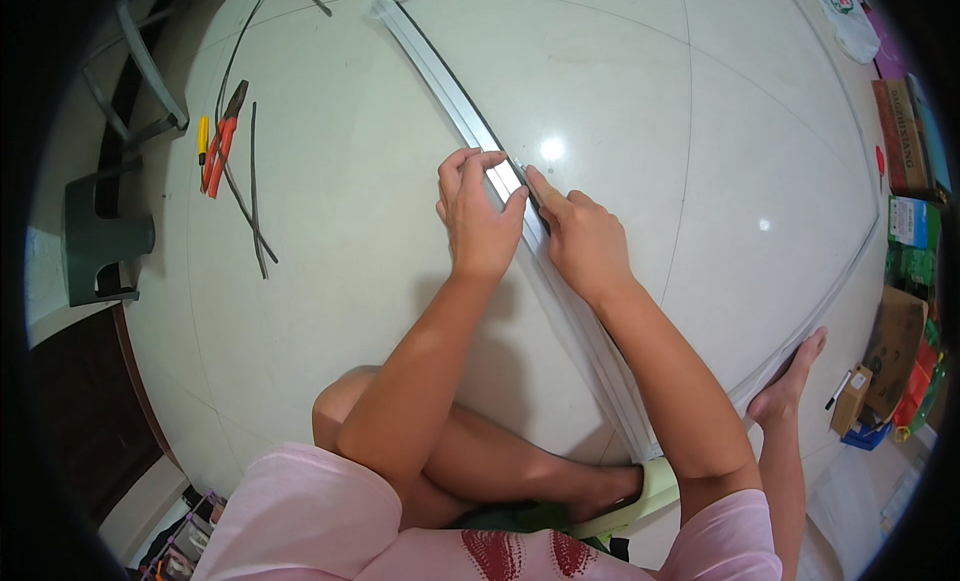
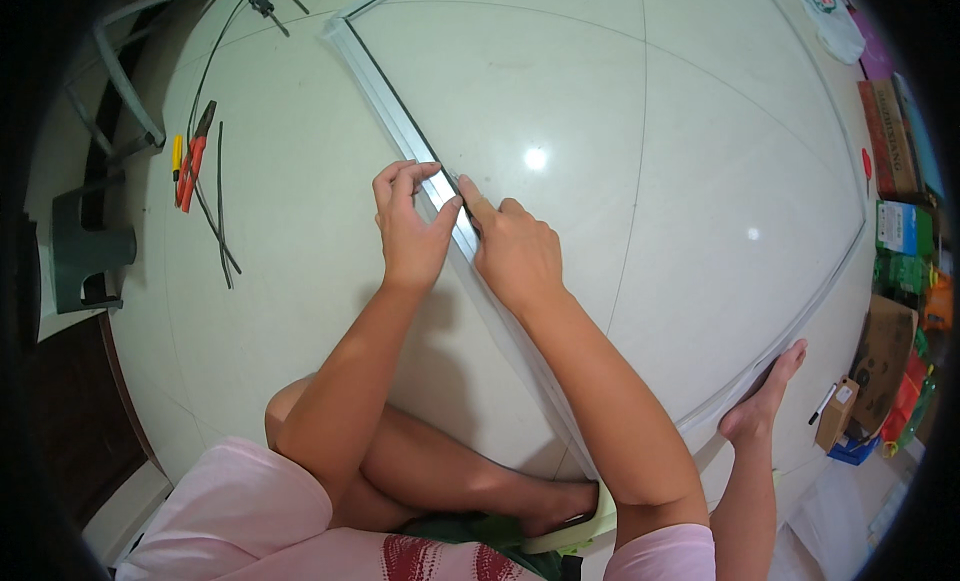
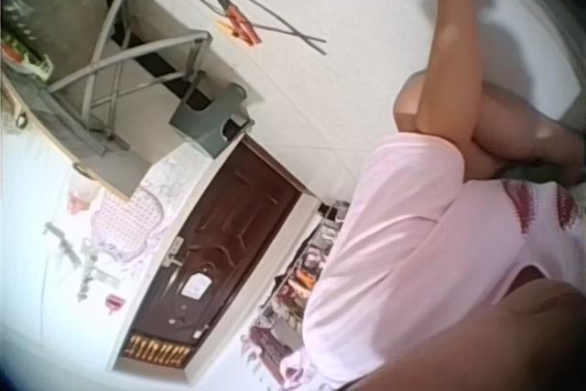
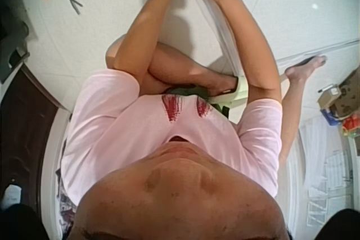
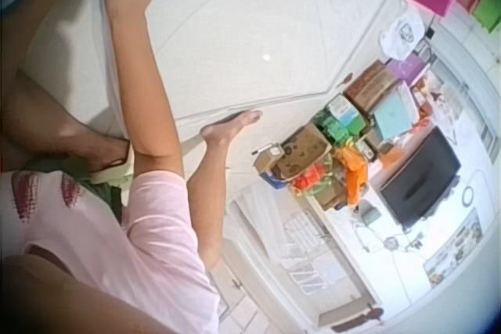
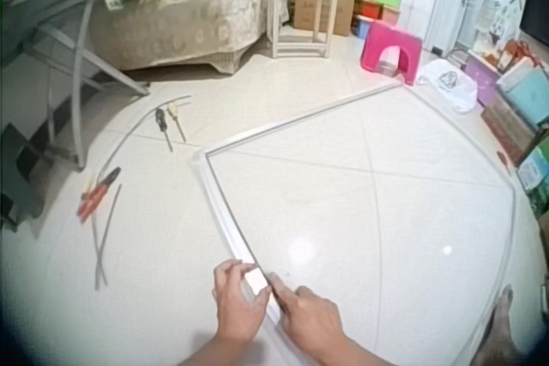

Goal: The person uses a pen to push a black cord into the groove of an aluminum window screen frame.

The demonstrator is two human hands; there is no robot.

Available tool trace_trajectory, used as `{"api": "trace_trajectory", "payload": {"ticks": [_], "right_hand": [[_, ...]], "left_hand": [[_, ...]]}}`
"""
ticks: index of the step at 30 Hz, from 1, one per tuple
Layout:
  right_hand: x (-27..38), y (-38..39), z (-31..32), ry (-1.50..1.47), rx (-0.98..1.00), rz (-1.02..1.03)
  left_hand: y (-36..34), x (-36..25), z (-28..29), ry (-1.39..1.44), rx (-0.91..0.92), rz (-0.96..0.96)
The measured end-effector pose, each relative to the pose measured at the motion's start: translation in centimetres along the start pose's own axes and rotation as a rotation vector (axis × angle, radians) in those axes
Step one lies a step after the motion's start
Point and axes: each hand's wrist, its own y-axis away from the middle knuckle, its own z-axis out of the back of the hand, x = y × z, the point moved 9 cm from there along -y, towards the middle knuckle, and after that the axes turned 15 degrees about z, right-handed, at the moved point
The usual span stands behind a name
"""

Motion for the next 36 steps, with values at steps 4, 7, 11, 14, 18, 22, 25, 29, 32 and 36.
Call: {"api": "trace_trajectory", "payload": {"ticks": [4,7,11,14,18,22,25,29,32,36], "right_hand": [[0.3,-1.0,0.1,0.047,0.063,-0.006],[0.4,-1.1,0.3,0.085,0.066,-0.005],[0.3,-0.5,0.3,0.054,0.069,-0.019],[0.1,-0.1,0.3,0.056,0.088,-0.024],[0.2,0.3,0.4,0.050,0.102,-0.024],[0.3,0.6,0.2,0.045,0.128,-0.025],[1.6,0.5,0.4,0.188,0.130,0.036],[2.2,0.7,0.0,0.358,0.120,0.075],[0.5,1.3,-0.3,0.212,0.110,0.064],[-0.8,3.0,-0.5,0.006,0.052,-0.020]], "left_hand": [[0.2,0.0,0.2,-0.021,-0.018,0.021],[0.1,-0.1,0.2,-0.003,-0.029,-0.003],[0.1,0.0,0.1,-0.016,-0.028,0.017],[0.1,0.0,0.1,-0.022,-0.033,0.013],[0.1,0.2,0.1,-0.021,-0.032,0.009],[0.2,0.1,0.1,-0.029,-0.026,0.013],[0.3,0.0,-0.1,-0.062,-0.044,0.000],[0.2,0.0,0.0,-0.046,-0.056,-0.015],[0.3,-0.2,0.2,0.003,-0.029,-0.006],[0.4,-0.5,0.2,0.013,-0.028,-0.036]]}}
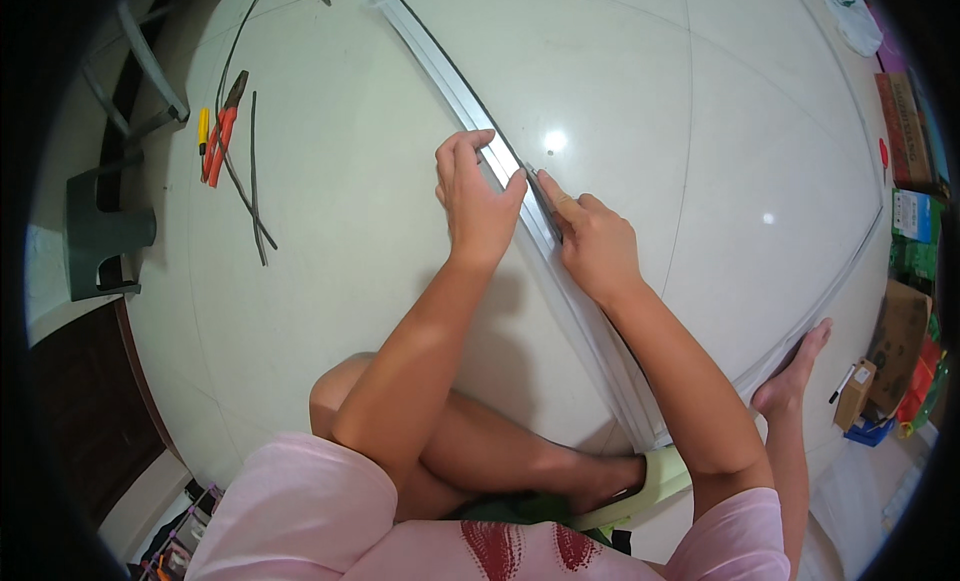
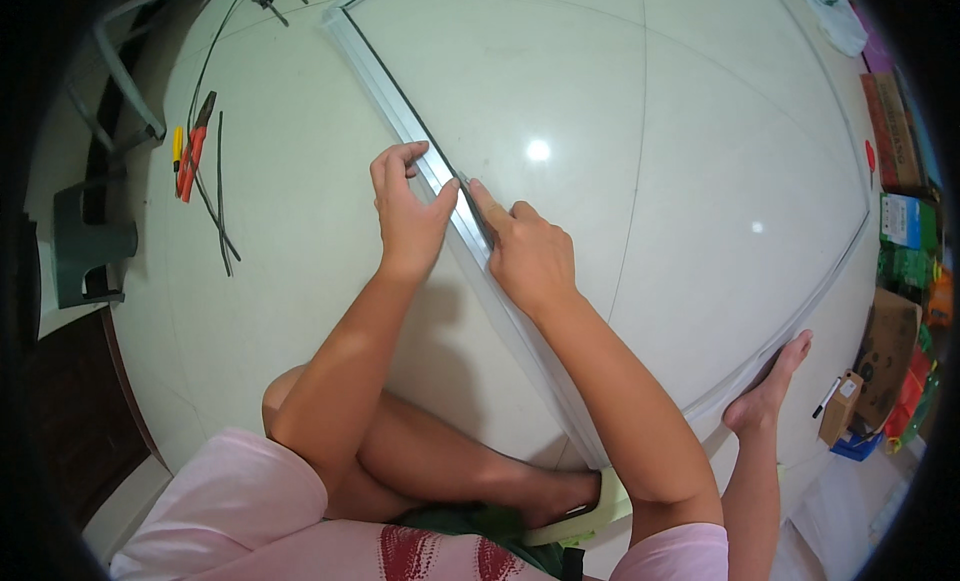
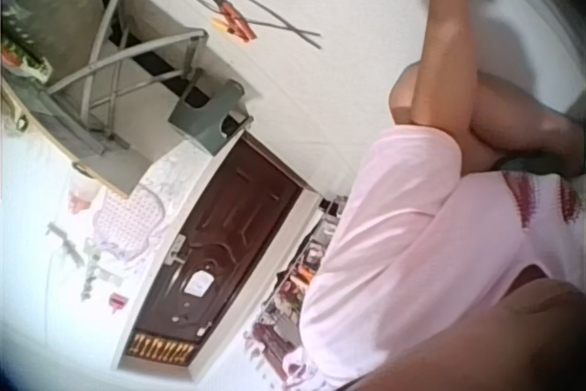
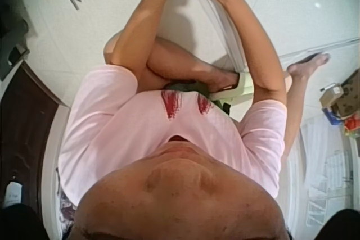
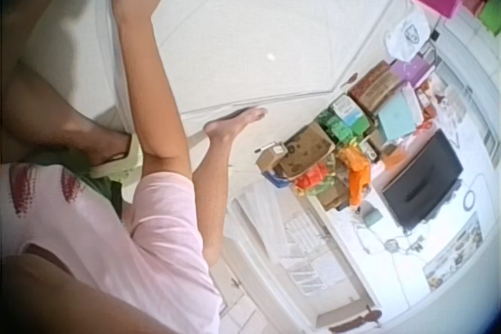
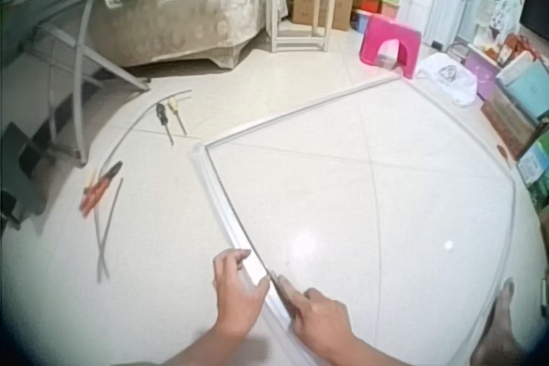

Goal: The person uses a pen to push a black cord into the groove of an aluminum window screen frame.

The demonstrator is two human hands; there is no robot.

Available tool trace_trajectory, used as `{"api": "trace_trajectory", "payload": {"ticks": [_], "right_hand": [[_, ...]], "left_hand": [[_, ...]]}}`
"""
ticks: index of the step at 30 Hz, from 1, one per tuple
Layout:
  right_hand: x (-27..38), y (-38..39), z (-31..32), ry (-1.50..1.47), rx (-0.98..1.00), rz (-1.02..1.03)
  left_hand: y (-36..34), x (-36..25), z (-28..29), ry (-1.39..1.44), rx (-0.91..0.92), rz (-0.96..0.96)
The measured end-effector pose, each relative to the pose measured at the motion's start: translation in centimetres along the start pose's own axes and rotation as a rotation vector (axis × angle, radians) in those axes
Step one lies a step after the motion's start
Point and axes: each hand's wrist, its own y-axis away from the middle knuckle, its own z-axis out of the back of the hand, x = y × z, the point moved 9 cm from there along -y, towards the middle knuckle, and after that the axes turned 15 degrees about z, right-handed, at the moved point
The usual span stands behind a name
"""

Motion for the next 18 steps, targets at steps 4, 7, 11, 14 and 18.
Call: {"api": "trace_trajectory", "payload": {"ticks": [4,7,11,14,18], "right_hand": [[0.3,-0.1,0.5,-0.023,-0.047,0.018],[0.6,-0.4,0.7,0.005,-0.029,0.018],[0.8,-0.6,0.9,0.003,-0.012,0.012],[1.4,-1.1,1.2,0.035,0.042,0.015],[1.9,-1.4,1.0,0.166,0.113,-0.012]], "left_hand": [[-0.1,0.2,0.0,0.011,0.017,0.046],[-0.1,0.2,0.0,0.012,0.017,0.054],[0.0,0.3,0.0,0.004,0.016,0.035],[0.0,0.5,0.0,-0.014,0.021,0.038],[0.2,0.4,-0.4,-0.043,0.037,0.035]]}}
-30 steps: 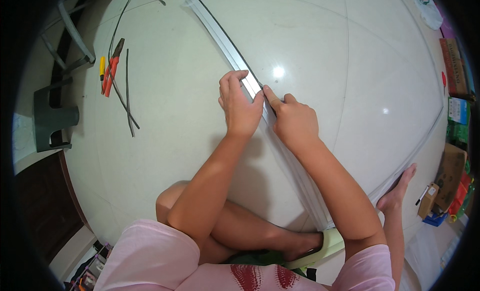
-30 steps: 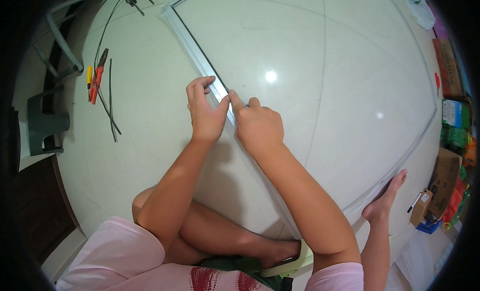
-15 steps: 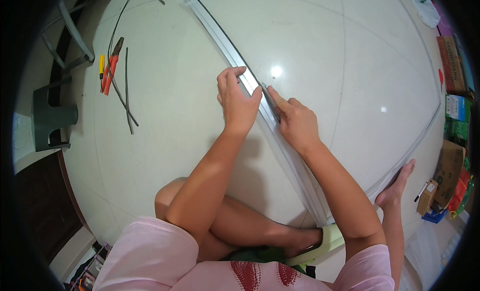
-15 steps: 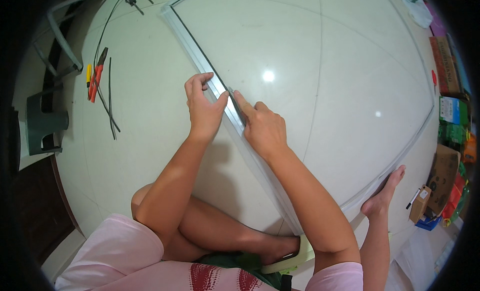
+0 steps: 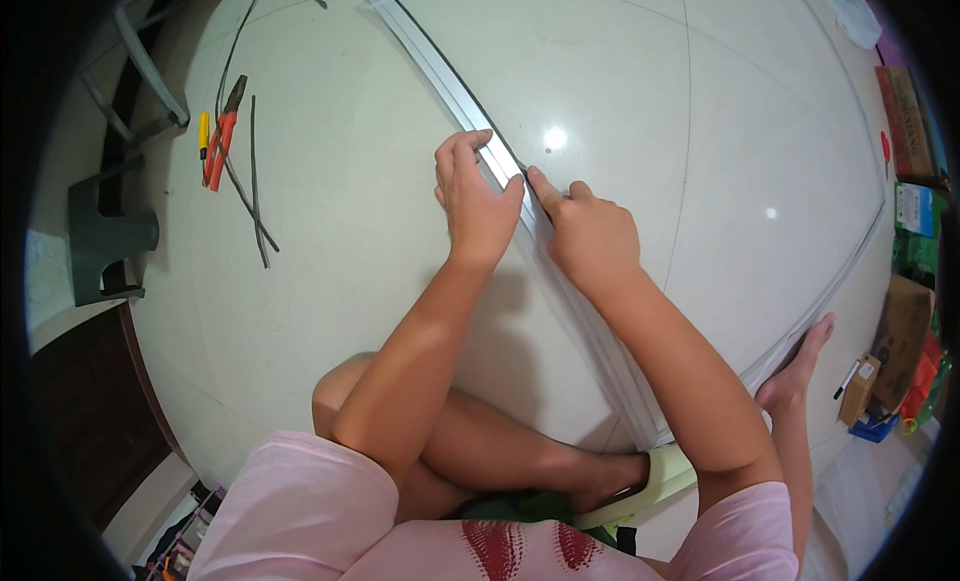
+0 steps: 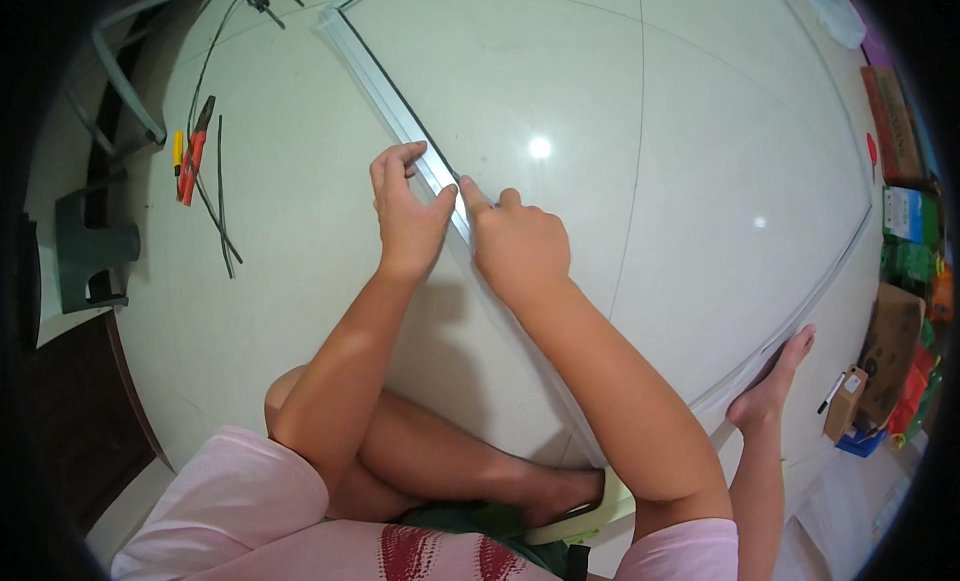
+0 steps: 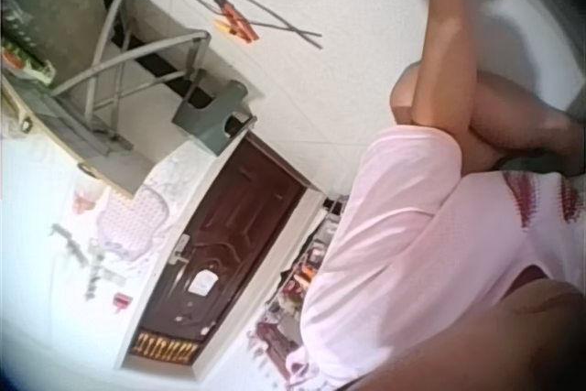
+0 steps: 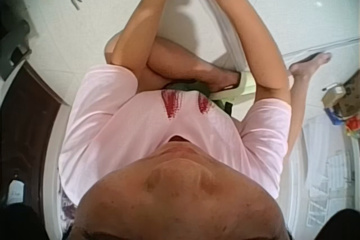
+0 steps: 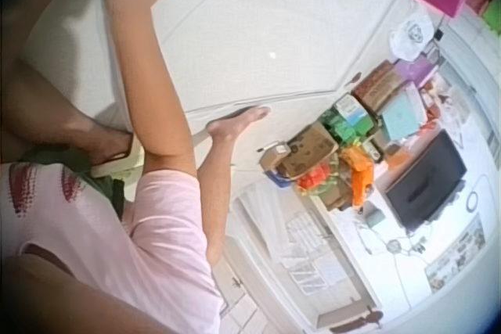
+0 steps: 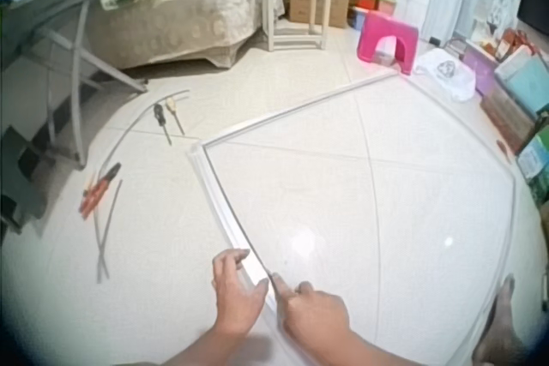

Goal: The person uses a pen to push a black cord into the groove of an aluminum window screen frame.

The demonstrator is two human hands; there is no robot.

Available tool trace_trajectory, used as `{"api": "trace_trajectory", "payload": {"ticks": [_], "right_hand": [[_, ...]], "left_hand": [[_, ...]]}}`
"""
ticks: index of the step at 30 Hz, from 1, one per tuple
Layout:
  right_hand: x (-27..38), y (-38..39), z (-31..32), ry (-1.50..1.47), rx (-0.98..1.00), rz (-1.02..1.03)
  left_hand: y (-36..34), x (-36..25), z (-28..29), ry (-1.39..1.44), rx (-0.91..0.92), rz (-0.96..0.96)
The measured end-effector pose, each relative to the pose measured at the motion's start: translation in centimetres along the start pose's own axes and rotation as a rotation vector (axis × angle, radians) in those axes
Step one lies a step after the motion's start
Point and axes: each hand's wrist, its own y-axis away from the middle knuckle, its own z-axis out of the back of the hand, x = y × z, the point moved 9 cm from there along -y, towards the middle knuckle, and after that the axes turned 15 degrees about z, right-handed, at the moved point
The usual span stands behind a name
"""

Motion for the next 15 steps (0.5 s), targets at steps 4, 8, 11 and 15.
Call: {"api": "trace_trajectory", "payload": {"ticks": [4,8,11,15], "right_hand": [[1.2,0.4,-0.4,0.189,-0.070,0.046],[-0.7,1.7,-0.8,-0.035,-0.127,0.047],[-1.4,2.4,-1.0,-0.117,-0.153,0.030],[-1.2,2.3,-0.7,-0.121,-0.147,0.037]], "left_hand": [[0.1,-0.1,0.2,0.023,0.010,0.007],[0.2,-0.4,0.4,0.039,0.001,-0.047],[0.4,-0.4,0.6,0.053,0.003,-0.031],[0.7,0.2,0.7,0.103,0.059,0.199]]}}
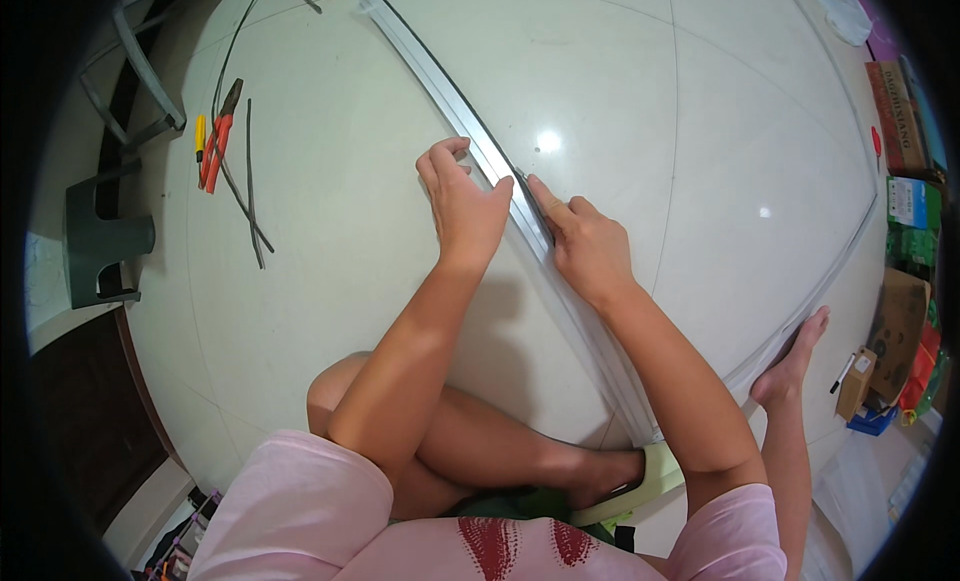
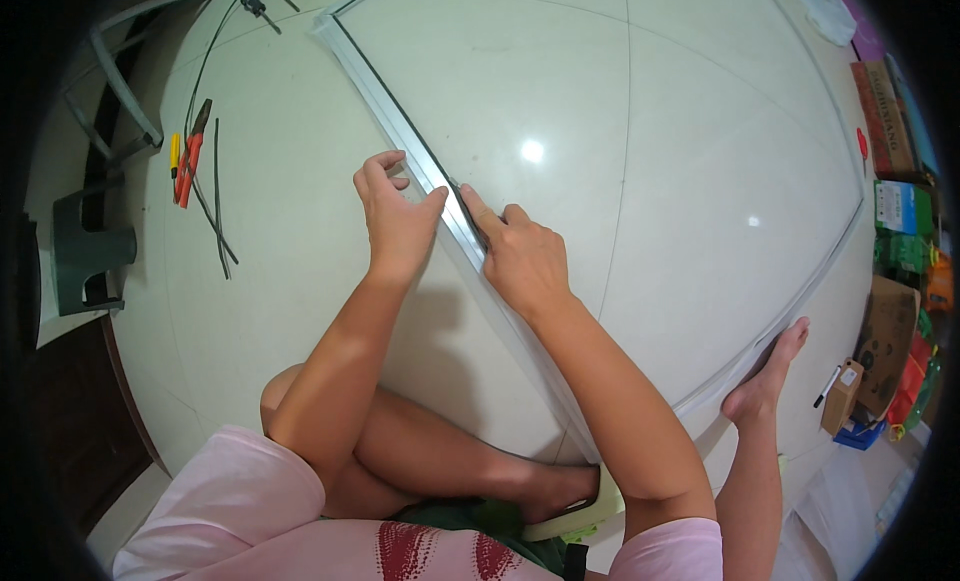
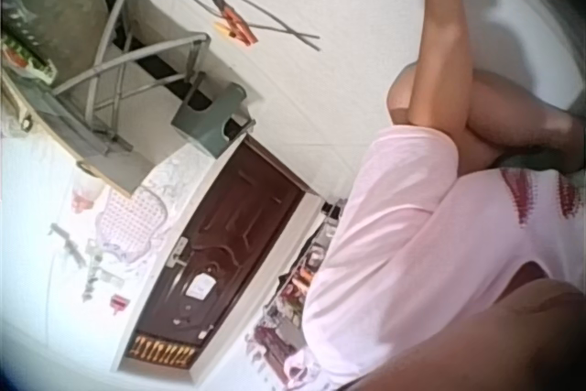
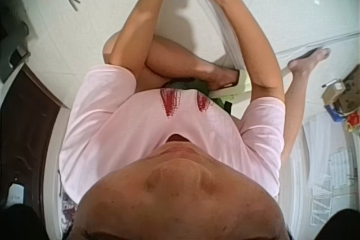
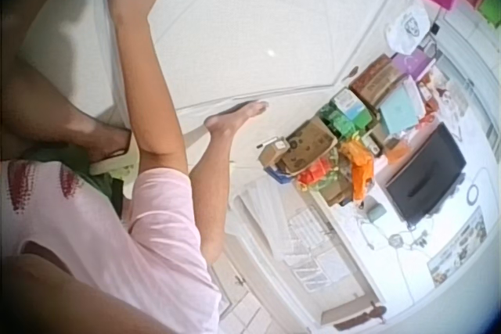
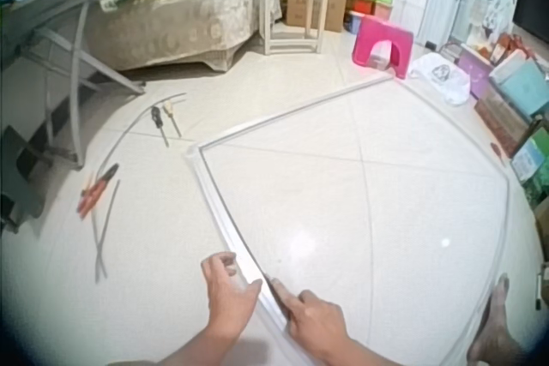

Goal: The person uses a pen to push a black cord into the groove of an aluminum window screen frame.

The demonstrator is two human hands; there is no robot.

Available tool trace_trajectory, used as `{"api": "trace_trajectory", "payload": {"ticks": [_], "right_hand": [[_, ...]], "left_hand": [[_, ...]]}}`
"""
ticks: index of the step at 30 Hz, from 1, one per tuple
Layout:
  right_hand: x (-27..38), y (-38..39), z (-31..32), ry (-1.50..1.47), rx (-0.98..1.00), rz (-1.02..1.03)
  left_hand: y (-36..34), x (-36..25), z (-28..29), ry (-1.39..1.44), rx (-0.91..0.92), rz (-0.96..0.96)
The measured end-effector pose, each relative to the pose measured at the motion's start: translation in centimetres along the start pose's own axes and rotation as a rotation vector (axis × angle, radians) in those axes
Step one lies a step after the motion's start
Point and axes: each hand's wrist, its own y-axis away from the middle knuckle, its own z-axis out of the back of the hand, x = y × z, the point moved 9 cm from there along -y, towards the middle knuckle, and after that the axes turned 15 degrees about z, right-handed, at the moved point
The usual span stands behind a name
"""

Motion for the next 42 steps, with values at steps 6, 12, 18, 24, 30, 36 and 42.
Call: {"api": "trace_trajectory", "payload": {"ticks": [6,12,18,24,30,36,42], "right_hand": [[0.3,-0.5,0.0,0.018,0.035,0.010],[0.3,-0.6,0.0,0.013,0.122,-0.032],[2.1,-1.1,0.2,0.155,0.140,0.008],[1.1,-0.3,1.4,0.088,0.056,-0.002],[-4.5,8.4,4.2,-0.217,-0.092,-0.502],[-5.7,18.9,4.0,-0.016,0.148,-0.613],[-3.8,22.6,3.4,-0.208,0.041,-0.590]], "left_hand": [[-0.4,-0.1,-0.2,-0.036,0.019,-0.050],[-0.4,0.0,-0.2,-0.034,0.006,-0.042],[-0.2,-0.1,-0.3,-0.061,-0.003,-0.051],[-0.3,-0.2,1.1,-0.204,0.118,0.133],[3.6,3.1,-1.8,-0.358,0.606,0.379],[5.2,5.2,-5.0,-0.258,0.725,0.404],[3.8,3.8,-6.3,-0.176,0.574,0.218]]}}
